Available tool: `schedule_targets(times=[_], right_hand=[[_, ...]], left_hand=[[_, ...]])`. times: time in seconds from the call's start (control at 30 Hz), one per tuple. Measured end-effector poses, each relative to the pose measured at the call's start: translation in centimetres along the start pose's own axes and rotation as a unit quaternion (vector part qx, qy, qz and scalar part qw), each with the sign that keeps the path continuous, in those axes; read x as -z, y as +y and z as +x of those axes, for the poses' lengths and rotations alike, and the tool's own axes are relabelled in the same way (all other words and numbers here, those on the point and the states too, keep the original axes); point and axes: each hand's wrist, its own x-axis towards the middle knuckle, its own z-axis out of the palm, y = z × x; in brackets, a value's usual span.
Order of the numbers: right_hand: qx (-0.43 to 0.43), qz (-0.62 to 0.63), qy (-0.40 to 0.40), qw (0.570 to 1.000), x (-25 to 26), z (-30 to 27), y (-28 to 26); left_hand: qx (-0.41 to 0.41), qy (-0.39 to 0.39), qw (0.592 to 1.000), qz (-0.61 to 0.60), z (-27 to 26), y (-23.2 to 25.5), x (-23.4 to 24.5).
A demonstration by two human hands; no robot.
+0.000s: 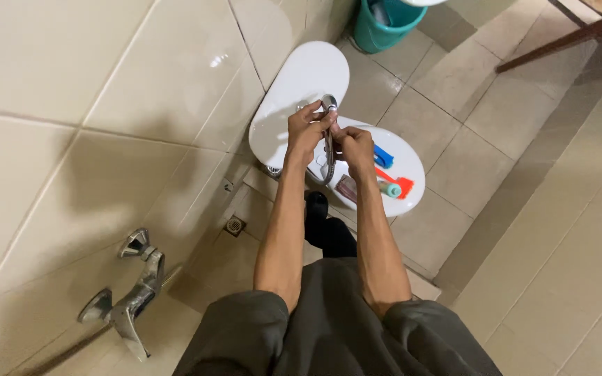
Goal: The person wipes a small metallic object with a cloth, turning it over to clean all sides, and then uses a cloth to wipe the top surface of a toilet tank.
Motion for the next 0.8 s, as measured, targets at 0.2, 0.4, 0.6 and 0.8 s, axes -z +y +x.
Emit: schedule_targets(times=[0.2,0.4,0.6,0.8], right_hand=[[0.028,0.004,0.014,1.0,-2.5,-2.0,2.7],[0.024,0.003,0.022,0.999,-5.7,-3.6,5.9],[0.018,-0.019,0.027,0.999,-7.2,-4.6,7.7],[0.008,-0.021,0.015,1.0,-7.5,-6.0,8.5]], left_hand=[[-0.051,-0.028,0.998,-0.012,-0.3,-2.2,3.3],[-0.035,-0.025,0.999,-0.015,-1.3,-3.5,7.3],[-0.036,-0.02,0.999,0.002,-2.5,-4.5,9.8],[-0.031,-0.011,0.999,-0.017,-4.2,-5.0,10.8]])
